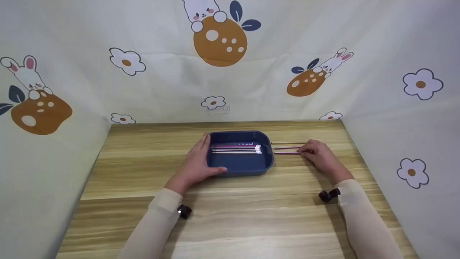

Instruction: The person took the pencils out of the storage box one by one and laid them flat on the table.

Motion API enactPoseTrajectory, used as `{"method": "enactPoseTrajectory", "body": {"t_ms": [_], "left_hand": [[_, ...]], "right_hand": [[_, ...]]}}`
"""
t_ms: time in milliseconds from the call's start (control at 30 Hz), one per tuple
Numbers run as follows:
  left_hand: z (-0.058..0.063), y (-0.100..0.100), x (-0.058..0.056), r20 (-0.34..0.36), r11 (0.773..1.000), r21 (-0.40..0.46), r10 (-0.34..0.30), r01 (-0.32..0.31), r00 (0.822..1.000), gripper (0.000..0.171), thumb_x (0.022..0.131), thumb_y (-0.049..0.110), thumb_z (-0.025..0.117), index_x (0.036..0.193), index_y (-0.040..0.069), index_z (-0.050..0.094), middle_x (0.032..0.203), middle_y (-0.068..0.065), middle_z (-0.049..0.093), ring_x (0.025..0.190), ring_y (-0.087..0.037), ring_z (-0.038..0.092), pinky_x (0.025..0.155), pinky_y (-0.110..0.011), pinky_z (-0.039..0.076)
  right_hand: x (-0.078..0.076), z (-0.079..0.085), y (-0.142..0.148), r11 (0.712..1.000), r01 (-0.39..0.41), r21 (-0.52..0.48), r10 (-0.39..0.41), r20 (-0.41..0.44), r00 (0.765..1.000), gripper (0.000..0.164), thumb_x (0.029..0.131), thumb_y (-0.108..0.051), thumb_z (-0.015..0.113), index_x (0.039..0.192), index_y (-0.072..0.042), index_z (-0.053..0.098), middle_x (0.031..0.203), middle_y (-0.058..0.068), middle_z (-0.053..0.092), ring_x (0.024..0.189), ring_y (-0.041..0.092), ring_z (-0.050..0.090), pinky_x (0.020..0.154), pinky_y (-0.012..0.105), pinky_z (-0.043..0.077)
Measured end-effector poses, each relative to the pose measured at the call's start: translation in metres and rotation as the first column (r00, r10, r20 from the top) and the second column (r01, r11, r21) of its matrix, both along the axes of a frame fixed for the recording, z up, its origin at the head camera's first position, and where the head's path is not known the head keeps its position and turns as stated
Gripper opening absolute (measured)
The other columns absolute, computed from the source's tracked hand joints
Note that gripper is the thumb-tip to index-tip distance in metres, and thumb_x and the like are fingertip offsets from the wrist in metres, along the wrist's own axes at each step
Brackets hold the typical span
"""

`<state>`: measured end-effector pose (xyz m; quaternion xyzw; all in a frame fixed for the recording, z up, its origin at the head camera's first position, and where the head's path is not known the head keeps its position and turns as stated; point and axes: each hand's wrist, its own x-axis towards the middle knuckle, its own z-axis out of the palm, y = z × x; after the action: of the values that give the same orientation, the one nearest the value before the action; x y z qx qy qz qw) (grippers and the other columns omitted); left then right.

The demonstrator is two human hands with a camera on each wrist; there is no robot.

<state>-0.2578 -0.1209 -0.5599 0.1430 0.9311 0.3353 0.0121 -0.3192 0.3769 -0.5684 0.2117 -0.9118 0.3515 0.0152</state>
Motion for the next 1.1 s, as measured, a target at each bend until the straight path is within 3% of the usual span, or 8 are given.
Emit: {"method": "enactPoseTrajectory", "body": {"t_ms": [333,567,833,1100], "left_hand": [[0.0008,0.0009,0.0009,0.007,1.0,-0.004,-0.001,0.001,1.0,0.144,0.079,0.073,0.09,0.179,0.011,0.008,0.186,-0.008,0.005,0.168,-0.041,0.015,0.135,-0.061,0.017],[-0.0011,0.0,-0.0002,-0.012,1.0,-0.004,-0.005,0.005,1.0,0.142,0.078,0.071,0.091,0.178,0.009,0.011,0.185,-0.014,0.011,0.168,-0.04,0.017,0.135,-0.058,0.02],[-0.0011,0.0006,-0.0002,-0.02,1.0,0.004,-0.011,0.011,1.0,0.142,0.079,0.07,0.092,0.178,0.008,0.011,0.185,-0.016,0.011,0.168,-0.042,0.017,0.135,-0.058,0.019],[-0.001,0.0006,-0.0001,-0.023,1.0,0.005,-0.012,0.012,1.0,0.141,0.08,0.069,0.091,0.178,0.007,0.012,0.185,-0.017,0.01,0.167,-0.044,0.017,0.135,-0.059,0.019]], "right_hand": [[-0.0014,-0.0035,-0.0011,1.0,-0.023,0.015,0.023,-0.037,0.999,0.016,0.097,0.008,0.078,0.106,-0.003,0.086,0.101,0.01,0.074,0.096,0.026,0.063,0.083,0.029,0.046],[-0.0008,-0.0031,-0.0015,1.0,-0.017,0.025,0.018,-0.031,0.999,0.018,0.098,0.007,0.077,0.107,-0.006,0.087,0.102,0.007,0.075,0.101,0.028,0.066,0.088,0.034,0.049],[-0.0016,-0.0048,-0.0022,1.0,0.004,-0.002,-0.004,-0.023,1.0,0.018,0.097,0.008,0.079,0.11,-0.002,0.086,0.103,0.01,0.074,0.099,0.028,0.062,0.085,0.033,0.047],[0.0009,-0.0026,-0.0083,0.999,0.029,-0.021,-0.029,-0.012,1.0,0.012,0.098,0.002,0.081,0.108,-0.003,0.086,0.106,0.008,0.074,0.106,0.029,0.066,0.09,0.034,0.052]]}}
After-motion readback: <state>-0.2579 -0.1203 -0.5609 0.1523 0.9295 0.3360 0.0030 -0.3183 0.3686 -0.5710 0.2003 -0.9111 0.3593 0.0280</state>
